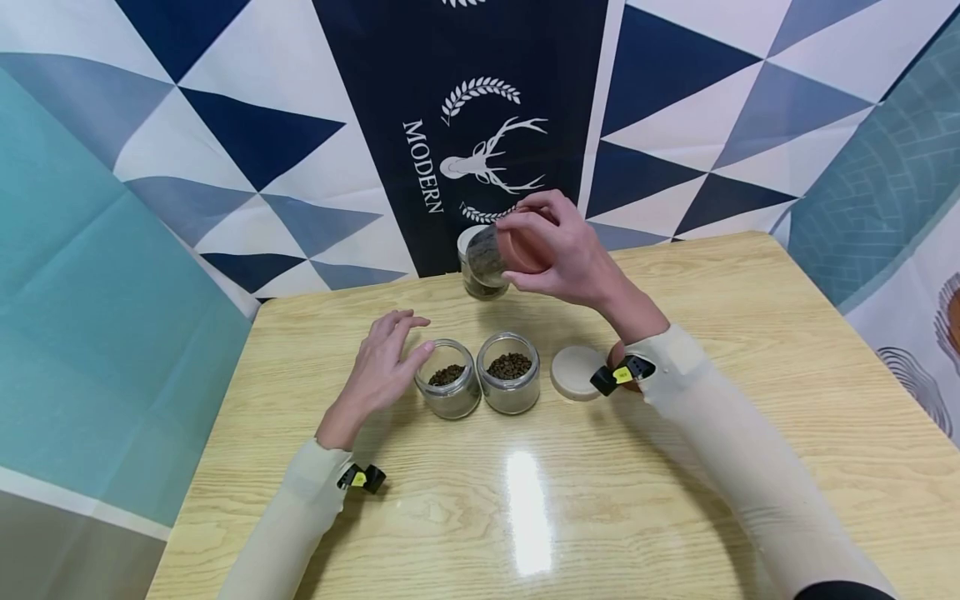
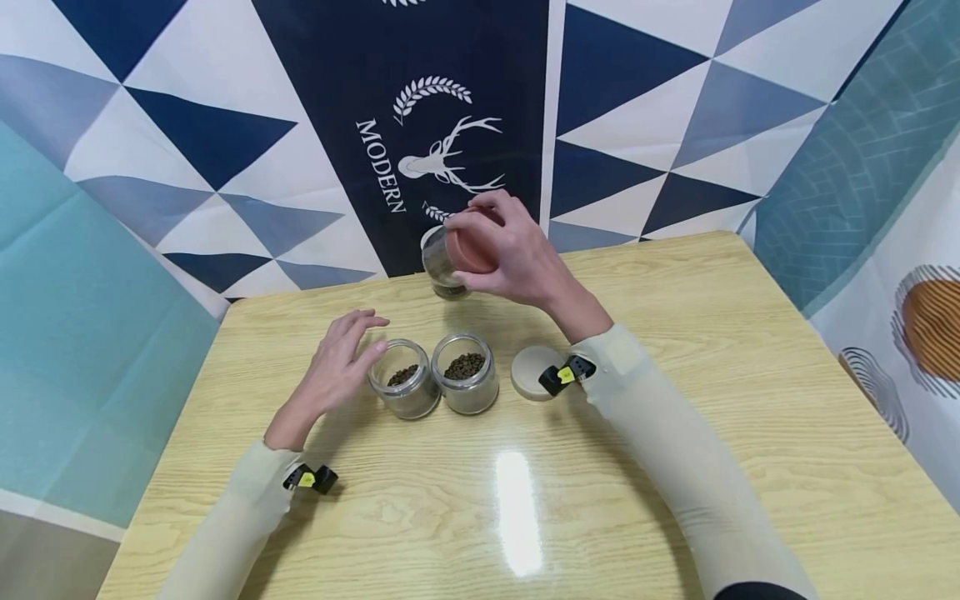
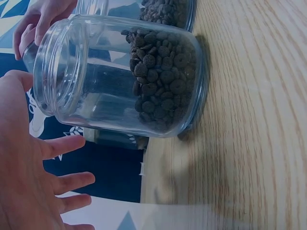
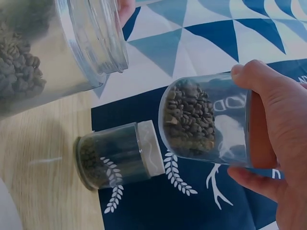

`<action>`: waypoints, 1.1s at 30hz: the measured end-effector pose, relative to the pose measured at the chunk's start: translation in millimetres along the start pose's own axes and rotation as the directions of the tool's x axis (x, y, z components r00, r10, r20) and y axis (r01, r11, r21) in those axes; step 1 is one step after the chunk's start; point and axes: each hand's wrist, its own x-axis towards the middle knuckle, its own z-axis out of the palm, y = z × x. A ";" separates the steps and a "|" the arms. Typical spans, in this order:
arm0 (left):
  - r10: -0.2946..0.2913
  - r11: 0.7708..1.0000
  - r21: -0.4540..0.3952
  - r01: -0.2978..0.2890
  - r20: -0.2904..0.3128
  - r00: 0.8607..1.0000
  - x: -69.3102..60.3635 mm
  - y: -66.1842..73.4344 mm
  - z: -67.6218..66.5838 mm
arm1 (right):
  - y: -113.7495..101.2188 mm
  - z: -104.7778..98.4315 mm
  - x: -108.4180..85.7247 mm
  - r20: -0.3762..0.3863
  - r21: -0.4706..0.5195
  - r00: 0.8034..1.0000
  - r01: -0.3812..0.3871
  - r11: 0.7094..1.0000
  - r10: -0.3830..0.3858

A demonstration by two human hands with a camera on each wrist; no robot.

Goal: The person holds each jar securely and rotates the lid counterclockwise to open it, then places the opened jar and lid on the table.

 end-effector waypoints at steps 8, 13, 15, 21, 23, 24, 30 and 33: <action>0.006 1.000 -0.002 -0.006 -0.008 1.000 0.9 0.2 0.9 | -0.2 -1.7 -6.5 -0.025 0.044 0.997 -0.072 0.996 0.073; 0.006 1.000 -0.005 -0.006 -0.008 1.000 0.6 0.0 1.4 | -1.8 -1.4 -14.1 -0.039 0.072 0.994 -0.096 0.993 0.099; 0.004 1.000 -0.005 -0.004 -0.008 1.000 0.4 -0.2 1.3 | -4.3 -2.0 -17.8 -0.042 0.094 0.993 -0.105 0.990 0.109; -0.002 1.000 0.000 0.002 -0.010 1.000 1.2 -0.2 1.0 | -12.7 -4.2 -27.9 -0.062 0.159 0.992 -0.095 0.983 0.106; -0.002 1.000 0.000 0.002 -0.009 1.000 1.7 0.1 0.9 | -16.3 -5.2 -30.7 -0.072 0.172 0.992 -0.088 0.981 0.102; -0.003 1.000 0.000 0.003 -0.008 1.000 1.9 0.2 0.9 | -18.6 -6.0 -32.0 -0.077 0.179 0.992 -0.084 0.980 0.099; 0.004 1.000 0.003 -0.004 -0.009 1.000 2.3 0.6 0.8 | -31.9 -9.3 -38.5 -0.100 0.218 0.990 -0.071 0.973 0.095; 0.007 1.000 0.003 -0.007 -0.010 1.000 2.3 0.8 0.9 | -38.0 -10.2 -41.6 -0.112 0.235 0.990 -0.053 0.970 0.081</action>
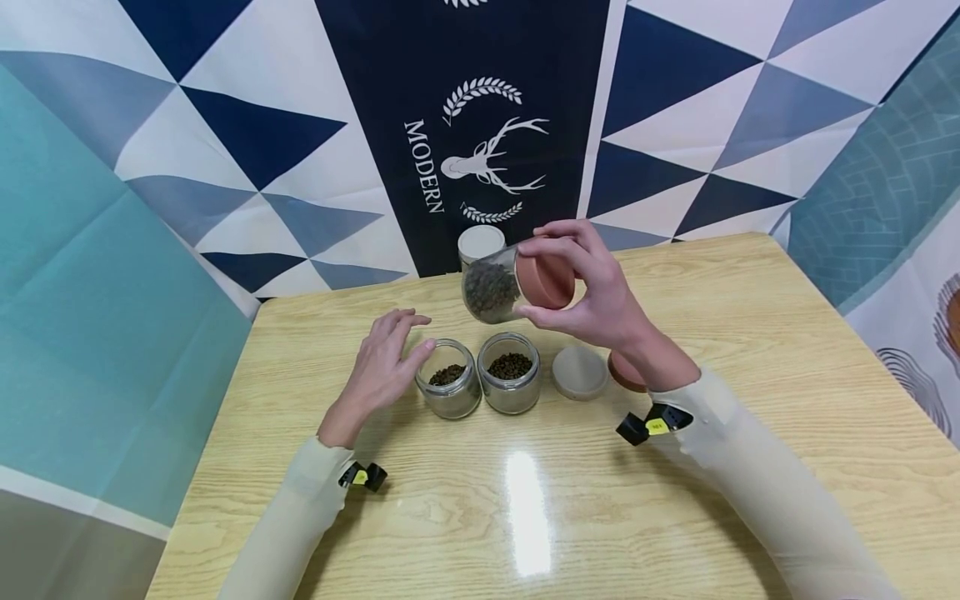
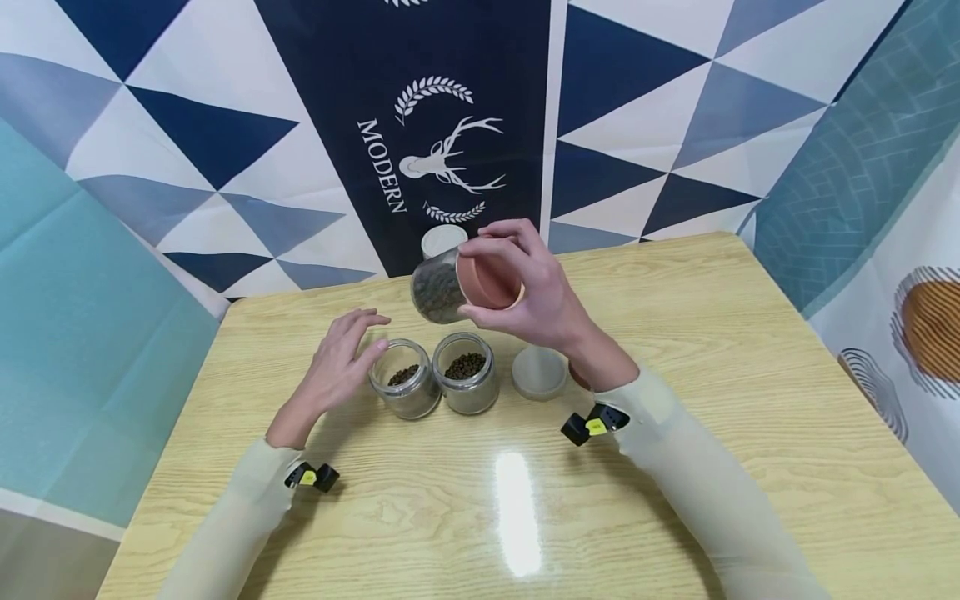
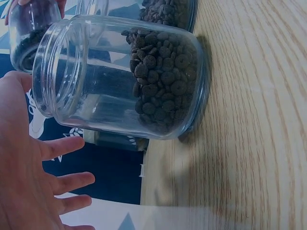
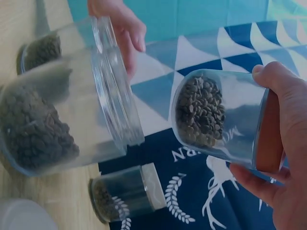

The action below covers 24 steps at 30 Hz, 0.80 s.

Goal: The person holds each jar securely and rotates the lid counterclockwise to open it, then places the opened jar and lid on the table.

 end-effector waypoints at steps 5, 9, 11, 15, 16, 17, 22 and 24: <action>-0.001 1.000 0.000 0.001 0.002 1.000 0.2 -0.1 -0.2 | -7.6 0.0 -5.5 -0.019 0.052 1.000 0.012 0.999 -0.011; 0.001 1.000 0.005 -0.001 0.003 1.000 0.1 0.5 0.1 | -12.1 -0.8 -9.5 -0.027 0.075 1.000 0.012 0.997 -0.010; 0.003 1.000 0.006 -0.003 0.003 1.000 0.8 0.9 -0.3 | -14.0 -1.3 -10.9 -0.029 0.082 1.000 0.011 0.997 -0.008; 0.010 1.000 0.002 -0.010 -0.002 1.000 2.5 3.0 -2.7 | -15.2 -1.9 -13.6 -0.025 0.099 1.000 0.007 0.995 -0.005; 0.016 1.000 0.000 -0.016 -0.007 1.000 2.8 3.6 -3.8 | -15.0 -1.8 -14.2 -0.023 0.102 1.000 0.007 0.995 -0.004; 0.021 1.000 -0.004 -0.021 -0.012 1.000 3.3 4.3 -5.3 | -14.9 -1.8 -14.7 -0.019 0.105 1.000 0.007 0.994 -0.005; 0.080 0.996 -0.031 -0.083 -0.076 0.994 8.2 8.5 -18.9 | -14.9 -1.3 -15.7 -0.018 0.105 1.000 0.013 0.994 -0.011; 0.110 0.992 -0.048 -0.116 -0.115 0.987 11.5 10.8 -27.5 | -14.9 -1.4 -15.3 -0.022 0.096 1.000 0.018 0.995 -0.016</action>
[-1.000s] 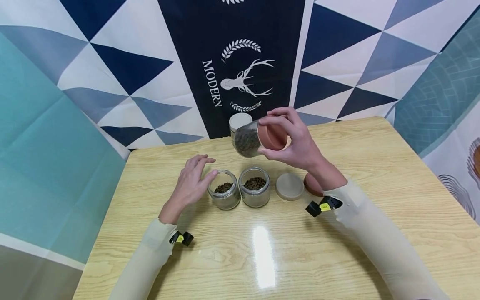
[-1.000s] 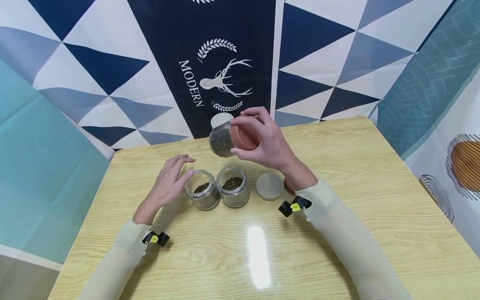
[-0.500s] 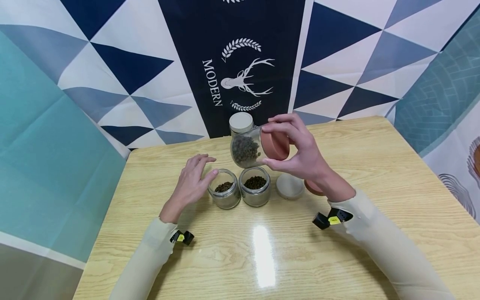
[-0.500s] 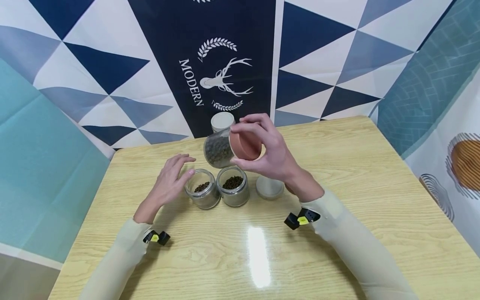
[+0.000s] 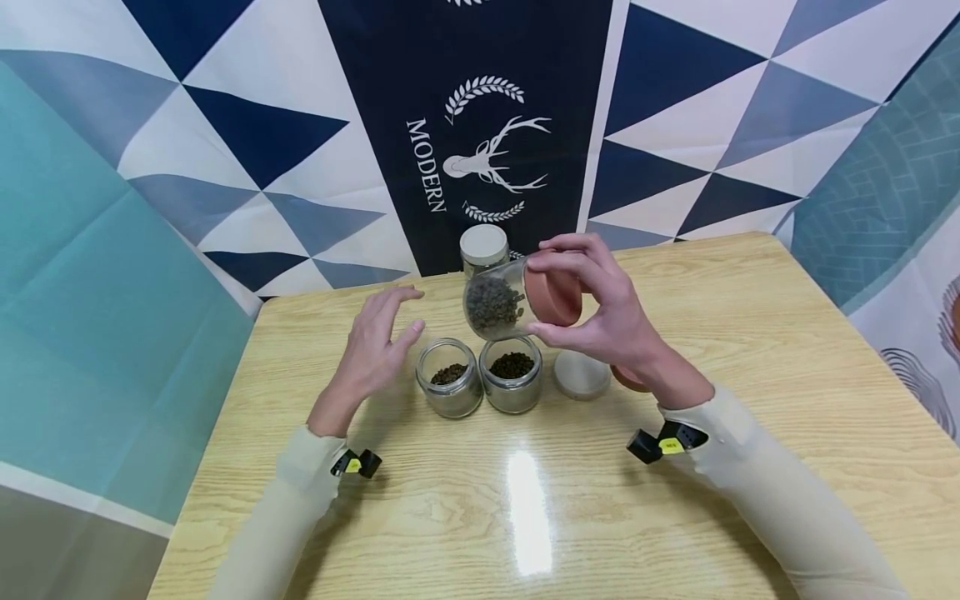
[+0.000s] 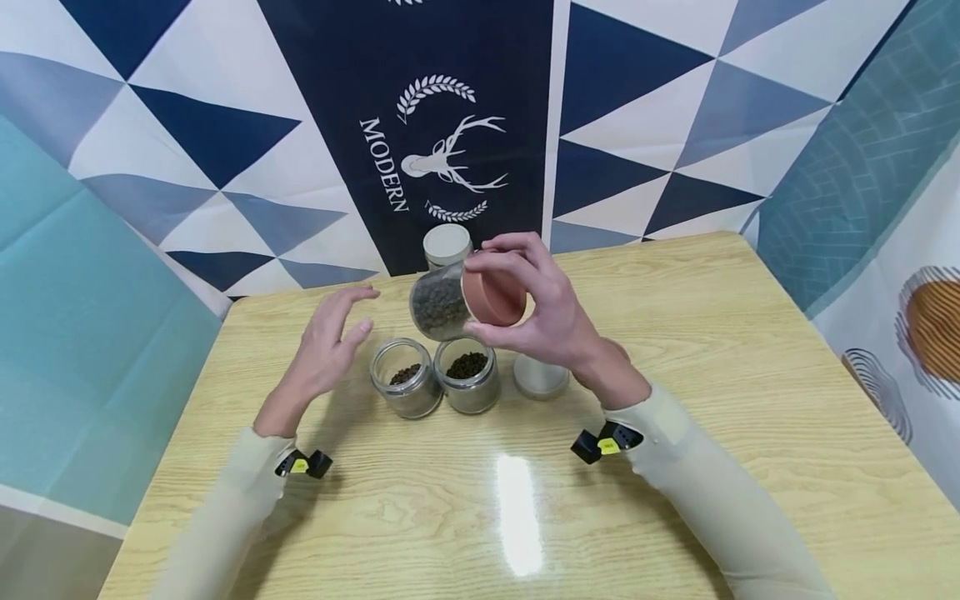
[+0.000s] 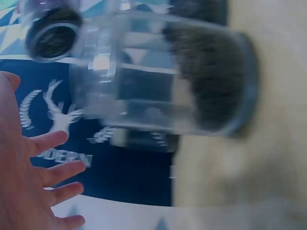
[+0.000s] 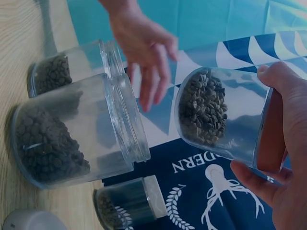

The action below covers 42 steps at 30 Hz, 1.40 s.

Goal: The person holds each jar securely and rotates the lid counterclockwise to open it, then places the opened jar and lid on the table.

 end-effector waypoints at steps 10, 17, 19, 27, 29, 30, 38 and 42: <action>0.093 0.994 -0.046 -0.097 -0.069 0.993 14.7 17.0 -34.2 | 1.1 -2.1 -0.8 0.005 -0.022 1.000 -0.004 1.000 0.004; 0.073 0.965 -0.248 -0.082 -0.045 0.996 17.4 22.6 -36.1 | 1.0 -3.4 -1.9 0.009 -0.021 1.000 -0.017 1.000 0.017; 0.083 0.932 -0.350 -0.098 -0.058 0.995 18.3 24.5 -35.8 | 1.6 -3.6 -2.4 0.016 -0.011 1.000 -0.016 1.000 0.016; 0.228 0.870 -0.423 -0.251 -0.106 0.968 24.0 32.3 -23.5 | 1.7 -1.9 -3.0 0.010 -0.011 1.000 -0.010 1.000 0.010; 0.252 0.864 -0.424 -0.271 -0.102 0.962 25.8 34.9 -17.4 | 1.5 -1.1 -3.3 0.008 -0.005 1.000 -0.011 1.000 0.012; 0.259 0.863 -0.424 -0.275 -0.097 0.961 26.6 36.7 -14.4 | 1.5 -0.5 -3.6 0.008 -0.002 1.000 -0.014 1.000 0.014; 0.299 0.855 -0.436 -0.282 -0.030 0.954 32.6 48.6 11.7 | 1.0 2.4 -4.8 0.018 -0.002 1.000 -0.021 1.000 0.021; 0.342 0.848 -0.430 -0.312 -0.007 0.940 35.7 54.3 22.7 | 1.3 2.5 -4.7 0.025 -0.001 1.000 -0.003 1.000 0.003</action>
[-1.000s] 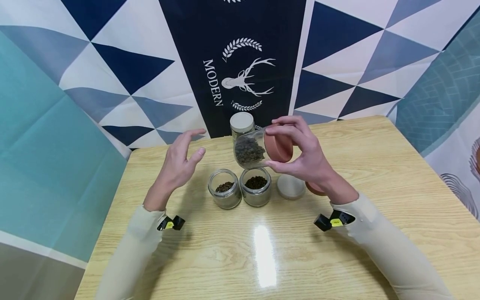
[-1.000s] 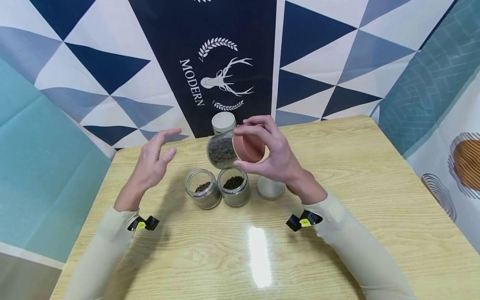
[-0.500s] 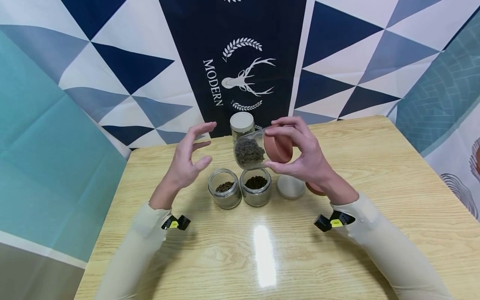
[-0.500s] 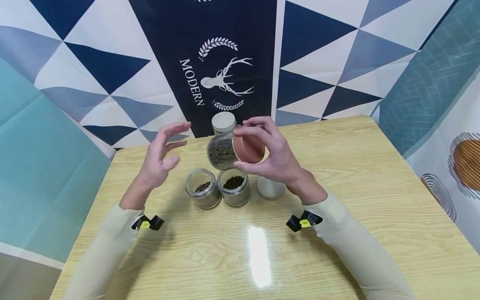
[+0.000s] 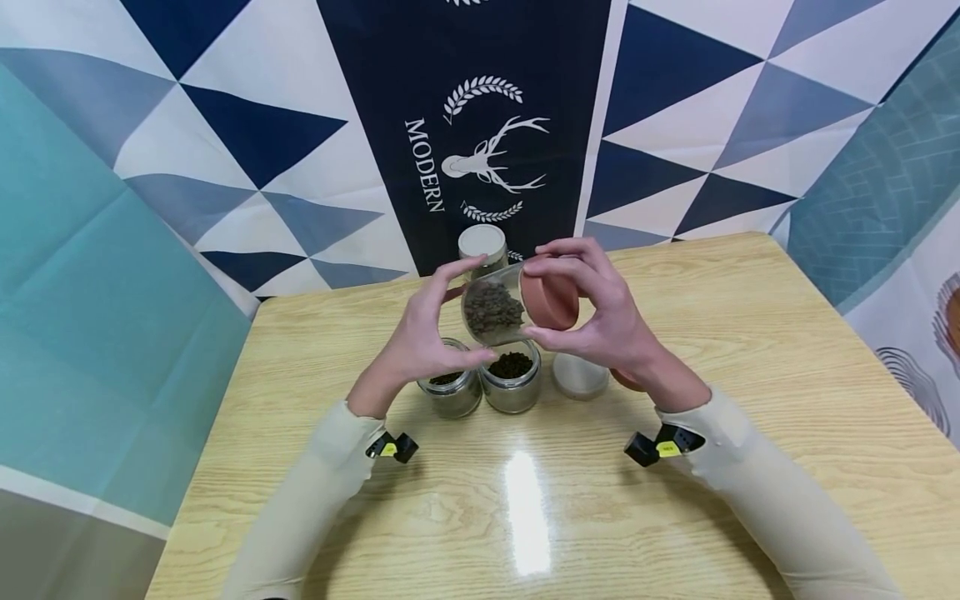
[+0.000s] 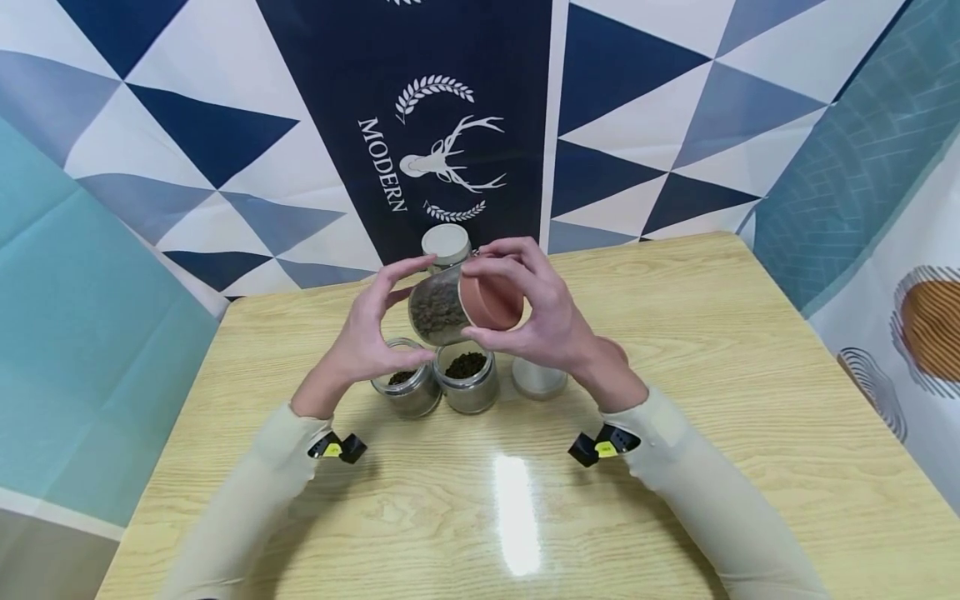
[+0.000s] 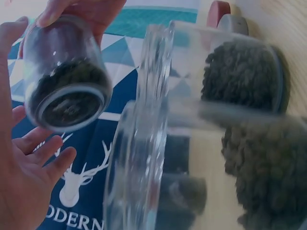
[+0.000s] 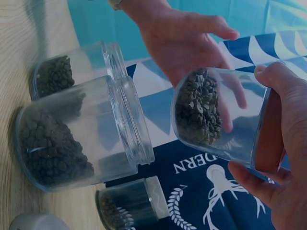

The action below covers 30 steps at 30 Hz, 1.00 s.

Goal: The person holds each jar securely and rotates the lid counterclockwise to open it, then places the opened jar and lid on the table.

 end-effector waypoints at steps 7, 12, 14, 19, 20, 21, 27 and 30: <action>0.074 0.997 0.035 -0.075 0.008 0.997 8.1 0.1 15.5 | -3.0 3.8 0.3 0.011 0.012 1.000 -0.003 1.000 0.003; 0.086 0.996 0.038 -0.085 -0.016 0.996 10.0 0.4 22.3 | -2.9 6.4 1.4 0.012 0.020 1.000 0.025 0.999 -0.025; 0.085 0.995 0.055 -0.083 -0.029 0.996 10.4 -0.1 25.0 | -2.5 7.8 2.1 0.010 0.015 0.999 0.045 0.999 -0.045; 0.070 0.989 0.138 -0.061 -0.060 0.996 10.6 -1.5 30.6 | -1.9 10.1 2.5 0.008 -0.015 0.997 0.082 0.997 -0.082; 0.066 0.987 0.154 -0.056 -0.064 0.996 10.4 -1.4 31.2 | -2.0 10.2 2.5 0.011 -0.018 0.996 0.083 0.996 -0.083; 0.062 0.985 0.167 -0.050 -0.068 0.996 10.3 -1.3 31.7 | -2.1 10.2 2.4 0.014 -0.022 0.996 0.084 0.996 -0.084; 0.056 0.981 0.190 -0.038 -0.089 0.994 9.2 -0.5 31.8 | -2.9 10.4 3.2 0.029 -0.014 0.997 0.075 0.997 -0.075; 0.065 0.979 0.197 -0.044 -0.105 0.992 8.5 -0.9 31.2 | -3.6 9.7 4.4 0.046 -0.017 0.996 0.074 0.997 -0.073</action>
